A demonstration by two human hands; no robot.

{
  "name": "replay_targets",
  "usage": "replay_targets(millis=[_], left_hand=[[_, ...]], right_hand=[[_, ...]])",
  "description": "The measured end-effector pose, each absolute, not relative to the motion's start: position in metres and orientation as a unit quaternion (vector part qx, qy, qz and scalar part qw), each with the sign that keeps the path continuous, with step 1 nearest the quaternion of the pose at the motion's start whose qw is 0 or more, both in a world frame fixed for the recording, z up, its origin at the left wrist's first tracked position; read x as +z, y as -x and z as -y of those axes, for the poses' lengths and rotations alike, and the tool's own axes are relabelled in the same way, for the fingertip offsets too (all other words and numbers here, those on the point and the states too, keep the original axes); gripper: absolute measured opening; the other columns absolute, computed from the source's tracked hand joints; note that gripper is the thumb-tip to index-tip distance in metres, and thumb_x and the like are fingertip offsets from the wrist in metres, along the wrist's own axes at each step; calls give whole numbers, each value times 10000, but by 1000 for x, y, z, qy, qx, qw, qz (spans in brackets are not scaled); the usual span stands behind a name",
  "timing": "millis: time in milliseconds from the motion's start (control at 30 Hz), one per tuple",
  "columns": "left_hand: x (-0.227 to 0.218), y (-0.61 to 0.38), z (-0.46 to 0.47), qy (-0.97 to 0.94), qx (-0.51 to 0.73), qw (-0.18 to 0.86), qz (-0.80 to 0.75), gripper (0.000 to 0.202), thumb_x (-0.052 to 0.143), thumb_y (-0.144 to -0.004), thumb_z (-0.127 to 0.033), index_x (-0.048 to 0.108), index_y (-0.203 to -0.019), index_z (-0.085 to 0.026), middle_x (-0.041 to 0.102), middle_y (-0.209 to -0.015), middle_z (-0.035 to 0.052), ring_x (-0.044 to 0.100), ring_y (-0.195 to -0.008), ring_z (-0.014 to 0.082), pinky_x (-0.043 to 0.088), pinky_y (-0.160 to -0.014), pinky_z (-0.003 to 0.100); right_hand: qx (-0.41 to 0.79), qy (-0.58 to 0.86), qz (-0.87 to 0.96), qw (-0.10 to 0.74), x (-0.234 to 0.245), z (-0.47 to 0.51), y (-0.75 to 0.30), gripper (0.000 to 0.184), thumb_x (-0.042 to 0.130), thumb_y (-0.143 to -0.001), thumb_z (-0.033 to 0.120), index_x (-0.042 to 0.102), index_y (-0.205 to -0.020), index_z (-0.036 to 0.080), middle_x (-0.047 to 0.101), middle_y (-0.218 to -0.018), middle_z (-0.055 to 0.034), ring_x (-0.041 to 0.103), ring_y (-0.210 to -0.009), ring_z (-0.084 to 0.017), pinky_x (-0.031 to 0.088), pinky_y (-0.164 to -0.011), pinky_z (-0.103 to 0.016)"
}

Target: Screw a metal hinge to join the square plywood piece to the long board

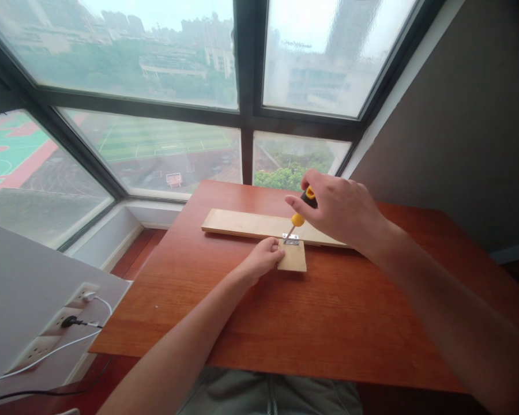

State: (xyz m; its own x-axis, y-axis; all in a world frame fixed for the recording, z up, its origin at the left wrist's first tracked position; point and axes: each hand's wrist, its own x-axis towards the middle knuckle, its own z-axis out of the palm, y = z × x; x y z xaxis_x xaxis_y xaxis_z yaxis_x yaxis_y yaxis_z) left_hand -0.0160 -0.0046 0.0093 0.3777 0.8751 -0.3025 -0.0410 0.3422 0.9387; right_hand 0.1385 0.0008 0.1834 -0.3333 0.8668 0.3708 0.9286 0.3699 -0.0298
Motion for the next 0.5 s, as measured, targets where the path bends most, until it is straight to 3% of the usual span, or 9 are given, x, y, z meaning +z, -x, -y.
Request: replay_targets(millis=[67, 167, 233, 300, 400, 500], left_hand=[[11, 16, 5, -465, 331, 686, -450, 193, 624, -767, -185, 539, -931, -130, 570, -704, -19, 461, -533, 66, 286, -483, 189], [13, 15, 4, -464, 329, 684, -458, 172, 616, -772, -172, 529, -915, -133, 545, -668, -34, 444, -517, 63, 276, -474, 189], [13, 15, 4, -462, 331, 683, -458, 173, 621, -768, -168, 527, -909, -134, 544, -668, -35, 441, -513, 61, 279, -474, 190], [13, 15, 5, -463, 333, 685, -454, 181, 627, -765, -170, 531, -914, -132, 553, -681, -31, 443, -515, 60, 282, -476, 190], [11, 16, 5, -463, 334, 687, -450, 204, 642, -760, -184, 538, -926, -130, 561, -696, -25, 451, -523, 61, 287, -483, 189], [9, 16, 4, -463, 332, 687, -450, 224, 653, -757, -203, 540, -936, -130, 563, -699, -23, 452, -528, 63, 285, -485, 189]], right_hand=[[-25, 510, 843, 171, 186, -1, -141, 256, 535, -880, 327, 575, -1093, 190, 680, -954, -69, 609, -746, -203, 387, -616, -296], [90, 410, 887, 192, 188, -5, -145, 314, 531, -849, 189, 552, -1162, 205, 668, -1089, -51, 617, -853, -172, 418, -691, -273], [92, 398, 890, 202, 186, -7, -145, 264, 545, -872, 219, 572, -1134, 219, 682, -1017, -29, 617, -826, -163, 413, -697, -271], [18, 441, 874, 201, 183, -7, -141, 209, 574, -887, 316, 602, -1069, 220, 684, -909, -24, 606, -754, -174, 384, -648, -284], [-90, 511, 837, 172, 182, -4, -134, 281, 559, -892, 467, 619, -986, 209, 663, -803, -37, 575, -666, -195, 320, -574, -298], [-53, 507, 846, 157, 187, -1, -131, 227, 538, -891, 388, 604, -1011, 207, 670, -847, -42, 587, -702, -198, 343, -587, -298]])
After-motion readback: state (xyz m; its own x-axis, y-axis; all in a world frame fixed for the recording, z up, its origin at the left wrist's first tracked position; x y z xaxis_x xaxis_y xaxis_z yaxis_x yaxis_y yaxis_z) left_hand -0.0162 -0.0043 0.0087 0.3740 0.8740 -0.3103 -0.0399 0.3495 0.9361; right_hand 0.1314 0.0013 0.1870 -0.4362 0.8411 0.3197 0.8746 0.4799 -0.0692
